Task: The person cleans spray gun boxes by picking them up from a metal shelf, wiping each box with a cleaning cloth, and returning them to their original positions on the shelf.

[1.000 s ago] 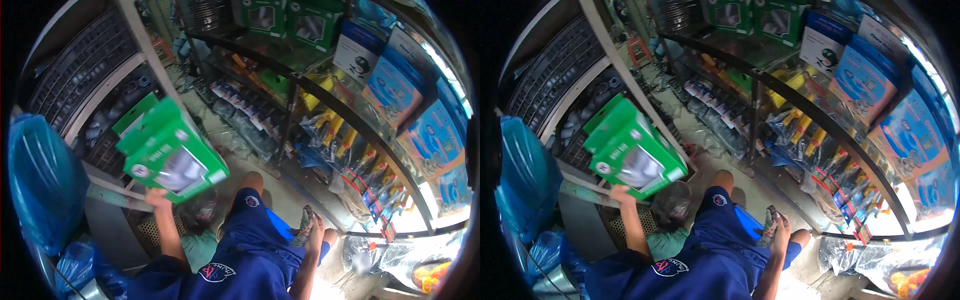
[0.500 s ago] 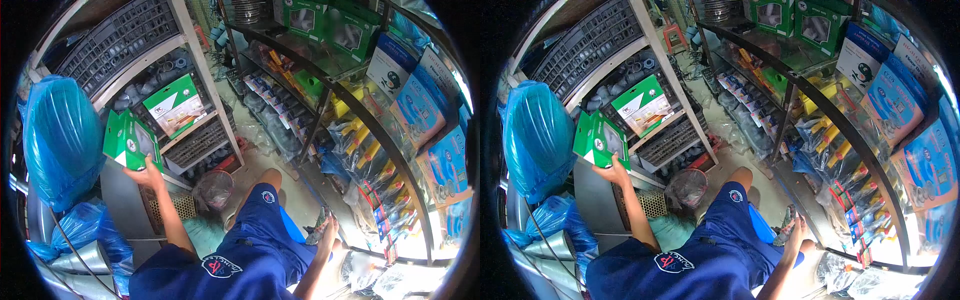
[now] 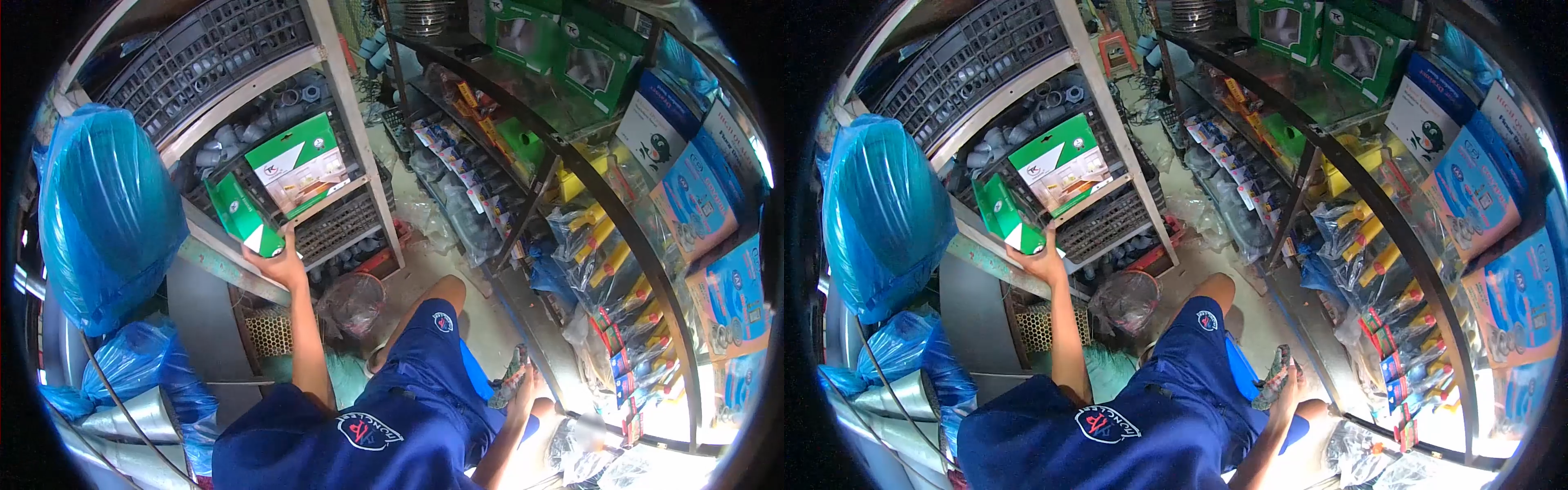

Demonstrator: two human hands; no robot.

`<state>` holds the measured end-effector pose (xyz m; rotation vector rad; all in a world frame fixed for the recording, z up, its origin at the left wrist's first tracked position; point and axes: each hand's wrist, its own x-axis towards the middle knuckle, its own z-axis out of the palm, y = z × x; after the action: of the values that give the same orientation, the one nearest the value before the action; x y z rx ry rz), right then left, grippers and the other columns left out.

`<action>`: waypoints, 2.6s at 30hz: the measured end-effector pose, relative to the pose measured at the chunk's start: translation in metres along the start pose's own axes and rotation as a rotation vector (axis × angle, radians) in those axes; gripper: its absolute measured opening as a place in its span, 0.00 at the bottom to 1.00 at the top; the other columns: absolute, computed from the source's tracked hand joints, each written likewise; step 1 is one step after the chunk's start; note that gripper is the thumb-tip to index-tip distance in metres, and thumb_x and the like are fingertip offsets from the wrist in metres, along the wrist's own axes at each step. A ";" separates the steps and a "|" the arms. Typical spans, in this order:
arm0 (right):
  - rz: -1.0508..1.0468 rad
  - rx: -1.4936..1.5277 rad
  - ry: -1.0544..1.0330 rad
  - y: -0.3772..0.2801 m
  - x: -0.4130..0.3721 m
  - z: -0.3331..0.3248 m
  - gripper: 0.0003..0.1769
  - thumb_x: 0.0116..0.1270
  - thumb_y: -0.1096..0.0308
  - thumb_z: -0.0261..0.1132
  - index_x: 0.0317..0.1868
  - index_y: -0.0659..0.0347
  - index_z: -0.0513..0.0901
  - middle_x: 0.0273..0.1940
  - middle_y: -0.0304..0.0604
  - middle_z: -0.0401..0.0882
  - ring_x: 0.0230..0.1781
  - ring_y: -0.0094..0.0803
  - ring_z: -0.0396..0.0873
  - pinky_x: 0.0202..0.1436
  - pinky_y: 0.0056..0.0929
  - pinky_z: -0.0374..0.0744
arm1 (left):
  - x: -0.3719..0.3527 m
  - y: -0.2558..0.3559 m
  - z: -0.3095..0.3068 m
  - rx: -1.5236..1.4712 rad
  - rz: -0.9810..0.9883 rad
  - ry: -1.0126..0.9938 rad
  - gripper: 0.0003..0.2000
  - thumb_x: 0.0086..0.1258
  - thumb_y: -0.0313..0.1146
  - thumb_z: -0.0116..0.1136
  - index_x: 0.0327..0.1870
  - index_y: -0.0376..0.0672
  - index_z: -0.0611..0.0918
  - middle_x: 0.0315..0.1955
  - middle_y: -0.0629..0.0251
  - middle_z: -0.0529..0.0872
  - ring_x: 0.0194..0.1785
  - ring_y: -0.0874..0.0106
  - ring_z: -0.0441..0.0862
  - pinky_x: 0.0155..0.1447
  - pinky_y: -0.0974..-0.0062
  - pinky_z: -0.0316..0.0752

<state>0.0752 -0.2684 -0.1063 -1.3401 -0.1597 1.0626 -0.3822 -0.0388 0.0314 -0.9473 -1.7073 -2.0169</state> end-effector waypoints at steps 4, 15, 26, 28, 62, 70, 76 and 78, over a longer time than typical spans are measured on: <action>0.087 0.051 -0.084 0.016 0.018 -0.016 0.08 0.77 0.61 0.62 0.42 0.55 0.76 0.25 0.32 0.73 0.18 0.22 0.72 0.20 0.25 0.73 | 0.006 -0.003 -0.008 -0.155 -0.026 0.057 0.42 0.60 0.27 0.78 0.73 0.32 0.62 0.61 0.45 0.78 0.61 0.62 0.79 0.63 0.63 0.77; 0.028 -0.037 -0.074 0.008 0.026 -0.002 0.09 0.74 0.59 0.68 0.45 0.54 0.82 0.31 0.30 0.81 0.26 0.19 0.78 0.28 0.22 0.76 | 0.009 0.054 0.000 0.009 -0.027 0.130 0.39 0.61 0.34 0.80 0.68 0.27 0.68 0.59 0.44 0.79 0.57 0.57 0.80 0.61 0.59 0.75; 0.072 -0.029 -0.084 0.012 0.003 0.007 0.10 0.76 0.59 0.64 0.46 0.56 0.81 0.28 0.32 0.79 0.19 0.20 0.76 0.21 0.23 0.76 | 0.003 0.100 0.003 -0.211 0.317 -0.096 0.35 0.63 0.25 0.76 0.67 0.26 0.67 0.61 0.41 0.78 0.63 0.55 0.79 0.65 0.56 0.75; 0.049 0.019 -0.062 0.017 0.002 0.005 0.10 0.77 0.60 0.63 0.47 0.57 0.81 0.29 0.33 0.80 0.20 0.21 0.76 0.21 0.23 0.76 | 0.025 0.104 -0.006 0.010 0.822 -0.186 0.26 0.74 0.38 0.65 0.69 0.43 0.72 0.68 0.47 0.77 0.69 0.50 0.77 0.72 0.50 0.67; 0.044 0.119 -0.060 0.025 0.011 -0.025 0.06 0.78 0.62 0.62 0.48 0.52 0.77 0.25 0.29 0.74 0.18 0.18 0.72 0.20 0.22 0.74 | 0.167 0.103 0.069 0.786 0.921 -0.494 0.46 0.47 0.47 0.81 0.74 0.54 0.73 0.70 0.63 0.73 0.75 0.58 0.66 0.77 0.48 0.56; 0.070 0.267 0.024 0.015 0.003 -0.017 0.10 0.78 0.60 0.61 0.42 0.58 0.77 0.22 0.32 0.70 0.18 0.23 0.69 0.22 0.27 0.74 | 0.040 0.147 0.094 -0.026 0.899 -0.661 0.20 0.58 0.31 0.75 0.52 0.42 0.84 0.54 0.60 0.86 0.59 0.57 0.82 0.63 0.60 0.75; 0.129 0.565 0.053 0.031 -0.008 -0.044 0.14 0.80 0.55 0.55 0.43 0.55 0.80 0.23 0.31 0.70 0.20 0.22 0.70 0.27 0.28 0.75 | -0.037 0.215 0.251 -0.602 0.313 -1.199 0.17 0.66 0.33 0.73 0.52 0.36 0.84 0.49 0.58 0.88 0.49 0.68 0.87 0.53 0.71 0.81; 0.117 0.722 0.008 0.061 0.000 -0.072 0.21 0.78 0.48 0.57 0.48 0.58 0.82 0.34 0.38 0.81 0.34 0.31 0.80 0.42 0.36 0.82 | -0.046 0.228 0.323 -0.629 0.366 -1.165 0.19 0.67 0.36 0.74 0.53 0.35 0.83 0.49 0.60 0.89 0.48 0.70 0.87 0.53 0.72 0.81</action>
<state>0.0899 -0.3275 -0.1783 -0.7034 0.2927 1.0696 -0.1164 0.2130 0.1885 -2.7872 -1.0302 -1.8204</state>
